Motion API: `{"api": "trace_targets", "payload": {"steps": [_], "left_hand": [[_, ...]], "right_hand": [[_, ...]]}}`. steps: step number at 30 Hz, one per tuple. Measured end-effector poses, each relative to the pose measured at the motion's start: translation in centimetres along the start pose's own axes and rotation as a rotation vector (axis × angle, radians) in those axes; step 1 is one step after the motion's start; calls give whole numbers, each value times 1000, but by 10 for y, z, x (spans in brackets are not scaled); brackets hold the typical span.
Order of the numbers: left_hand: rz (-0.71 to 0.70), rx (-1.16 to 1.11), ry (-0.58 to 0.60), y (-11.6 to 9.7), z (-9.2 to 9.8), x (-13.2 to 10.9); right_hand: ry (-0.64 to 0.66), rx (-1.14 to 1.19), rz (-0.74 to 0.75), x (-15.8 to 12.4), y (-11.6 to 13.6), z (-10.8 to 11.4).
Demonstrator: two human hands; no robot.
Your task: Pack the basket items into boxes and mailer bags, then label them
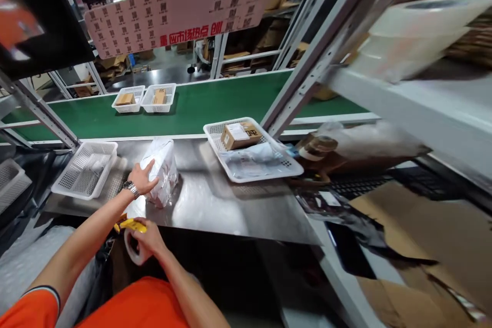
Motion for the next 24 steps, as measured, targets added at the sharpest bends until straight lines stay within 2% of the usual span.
{"api": "trace_targets", "payload": {"steps": [2, 5, 7, 9, 10, 11, 14, 15, 16, 18, 20, 22, 24], "left_hand": [[-48, -6, 24, 4, -4, 1], [-111, -91, 17, 7, -3, 3], [-116, -192, -108, 7, 12, 3], [-139, -328, -234, -1, 27, -2], [-158, -413, -241, -9, 28, -6], [-167, -515, -190, -19, 23, -8], [-61, -898, 185, -52, -23, -15], [5, -1029, 278, -60, -38, -18], [70, -1146, 321, -66, -48, -18], [175, -1288, 276, -66, -57, -14], [245, -1302, 183, -56, -54, -9], [266, -1223, 129, -45, -44, -4], [247, -1125, 80, -32, -26, 2]], "right_hand": [[-4, 31, -34, -32, -19, 42], [-108, 125, -70, -73, -33, 125], [-216, 176, -60, -95, -30, 178], [-336, 209, -4, -110, -15, 220], [-393, 227, 36, -115, -5, 236], [-441, 247, 79, -118, 6, 248], [-509, 247, 184, -114, 33, 266], [-508, 209, 210, -108, 40, 268], [-500, 154, 234, -100, 46, 270], [-485, 45, 276, -82, 55, 271], [-462, -12, 312, -63, 65, 271], [-397, -39, 341, -47, 77, 268], [-293, -73, 374, -36, 93, 262]]}}
Point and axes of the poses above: each hand's wrist, its own x-axis towards the middle knuckle, its own z-axis out of the back of the hand, y = z × x, the point moved 9 cm from there along x, towards the middle knuckle, and after that the axes turned 14 degrees about -x, right-handed, at the moved point
